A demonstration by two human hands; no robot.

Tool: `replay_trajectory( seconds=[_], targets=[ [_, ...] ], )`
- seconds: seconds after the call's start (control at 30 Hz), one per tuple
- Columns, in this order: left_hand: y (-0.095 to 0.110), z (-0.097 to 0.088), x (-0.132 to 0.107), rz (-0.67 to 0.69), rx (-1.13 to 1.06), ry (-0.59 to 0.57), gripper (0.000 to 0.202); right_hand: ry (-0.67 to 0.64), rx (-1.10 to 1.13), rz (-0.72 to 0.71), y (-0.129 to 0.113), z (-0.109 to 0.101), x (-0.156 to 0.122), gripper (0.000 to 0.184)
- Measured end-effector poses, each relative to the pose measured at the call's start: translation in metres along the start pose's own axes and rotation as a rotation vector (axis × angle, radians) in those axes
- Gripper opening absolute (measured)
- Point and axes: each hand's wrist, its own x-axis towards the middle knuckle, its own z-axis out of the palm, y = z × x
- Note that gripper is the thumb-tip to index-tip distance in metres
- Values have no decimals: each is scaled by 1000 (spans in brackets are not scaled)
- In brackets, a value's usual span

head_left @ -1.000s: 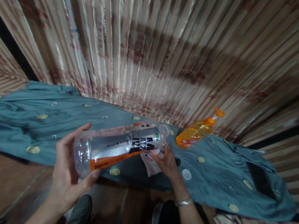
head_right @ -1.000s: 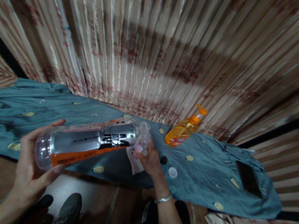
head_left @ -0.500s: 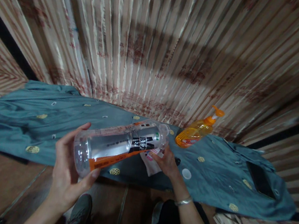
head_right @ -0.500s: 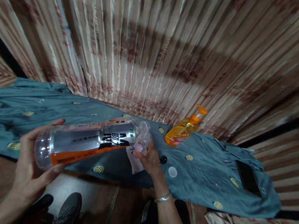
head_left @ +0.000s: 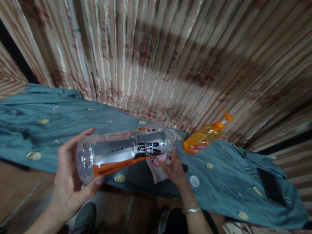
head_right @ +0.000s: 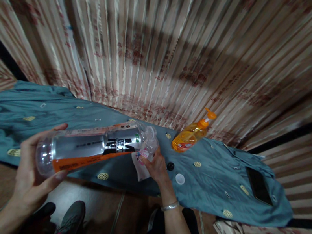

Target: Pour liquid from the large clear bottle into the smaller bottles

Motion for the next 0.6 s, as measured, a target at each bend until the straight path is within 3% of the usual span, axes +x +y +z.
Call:
replay_trajectory(
  seconds=[0.33, 0.6],
  targets=[
    [0, 0, 0, 11, -1, -9, 79, -13, 3, -4, 0, 0, 1, 72],
    [0, 1, -1, 9, -8, 10, 78, 0, 9, 5, 0, 0, 0, 66]
  ],
)
